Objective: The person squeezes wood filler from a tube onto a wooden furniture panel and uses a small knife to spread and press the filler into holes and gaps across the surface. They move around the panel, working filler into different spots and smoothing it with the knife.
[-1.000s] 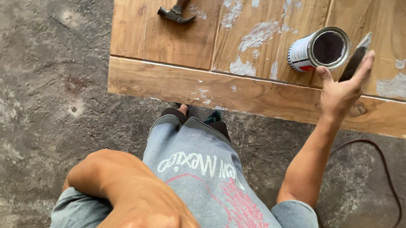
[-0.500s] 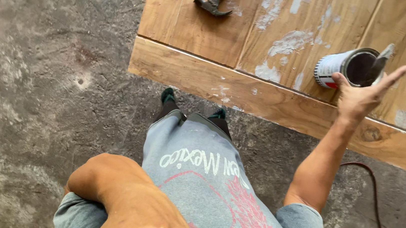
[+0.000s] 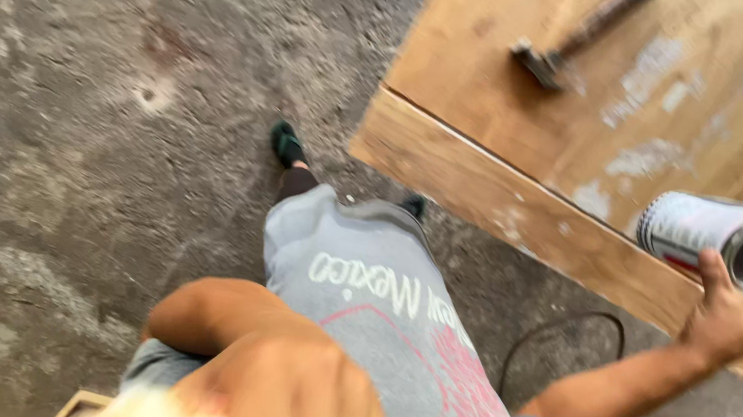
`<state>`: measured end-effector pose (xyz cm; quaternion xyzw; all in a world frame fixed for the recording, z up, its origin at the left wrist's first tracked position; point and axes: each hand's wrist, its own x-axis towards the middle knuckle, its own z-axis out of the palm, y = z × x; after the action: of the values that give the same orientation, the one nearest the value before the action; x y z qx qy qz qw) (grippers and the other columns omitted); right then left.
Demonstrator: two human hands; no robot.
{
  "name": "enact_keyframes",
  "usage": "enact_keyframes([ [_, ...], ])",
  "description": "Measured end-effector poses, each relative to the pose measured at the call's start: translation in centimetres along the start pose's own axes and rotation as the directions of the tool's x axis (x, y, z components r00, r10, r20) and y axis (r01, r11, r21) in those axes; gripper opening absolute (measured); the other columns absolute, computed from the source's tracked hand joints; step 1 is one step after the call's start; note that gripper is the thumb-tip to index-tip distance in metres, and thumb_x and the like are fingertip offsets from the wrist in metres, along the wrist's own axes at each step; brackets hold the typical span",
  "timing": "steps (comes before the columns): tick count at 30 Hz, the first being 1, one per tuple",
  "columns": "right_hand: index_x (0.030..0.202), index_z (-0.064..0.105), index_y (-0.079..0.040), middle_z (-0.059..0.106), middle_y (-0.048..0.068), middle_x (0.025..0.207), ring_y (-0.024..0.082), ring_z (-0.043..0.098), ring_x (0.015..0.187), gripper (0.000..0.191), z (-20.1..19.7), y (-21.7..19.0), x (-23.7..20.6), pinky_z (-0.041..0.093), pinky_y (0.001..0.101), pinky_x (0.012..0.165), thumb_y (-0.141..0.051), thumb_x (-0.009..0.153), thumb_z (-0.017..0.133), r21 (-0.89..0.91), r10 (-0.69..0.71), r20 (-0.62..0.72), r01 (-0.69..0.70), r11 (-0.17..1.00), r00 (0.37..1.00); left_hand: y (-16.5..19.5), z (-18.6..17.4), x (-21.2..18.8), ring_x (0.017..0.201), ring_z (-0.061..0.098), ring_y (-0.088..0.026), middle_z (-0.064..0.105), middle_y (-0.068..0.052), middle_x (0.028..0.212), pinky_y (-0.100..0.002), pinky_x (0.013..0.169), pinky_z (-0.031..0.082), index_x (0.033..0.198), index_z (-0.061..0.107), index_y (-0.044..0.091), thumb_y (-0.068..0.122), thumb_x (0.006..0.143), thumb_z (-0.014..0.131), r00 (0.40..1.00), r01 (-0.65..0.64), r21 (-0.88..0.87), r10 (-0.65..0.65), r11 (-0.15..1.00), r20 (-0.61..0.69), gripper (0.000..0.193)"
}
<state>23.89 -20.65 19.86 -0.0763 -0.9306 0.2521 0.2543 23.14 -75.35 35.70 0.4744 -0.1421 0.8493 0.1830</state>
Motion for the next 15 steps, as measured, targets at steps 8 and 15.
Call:
enact_keyframes([
  [8,0.119,0.06,0.015,0.066,0.004,0.108,0.017,0.059,0.094,0.06,13.5,-23.0,-2.7,0.055,0.0259,0.086,-0.016,0.087,0.1,0.335,0.335,0.191,-0.382,0.861,0.923,14.7,1.5,-1.4,0.046,0.044,-0.017,0.049,-0.005,0.062,-0.034,0.046,0.03,0.079,0.055,0.002,0.049,0.097,0.064,0.965,0.068,-0.23,-0.122,0.971,-0.233,0.051],
  [15,0.13,0.055,0.015,0.058,0.014,0.119,0.024,0.049,0.101,0.071,20.9,-30.1,-0.8,0.045,0.0314,0.098,-0.015,0.082,0.096,0.16,0.25,0.177,-0.278,0.947,0.952,21.5,-1.7,-1.7,0.046,0.043,-0.015,0.047,-0.004,0.063,-0.029,0.048,0.033,0.079,0.055,0.003,0.056,0.093,0.068,0.836,0.287,-0.331,-0.404,0.899,-0.372,0.056],
])
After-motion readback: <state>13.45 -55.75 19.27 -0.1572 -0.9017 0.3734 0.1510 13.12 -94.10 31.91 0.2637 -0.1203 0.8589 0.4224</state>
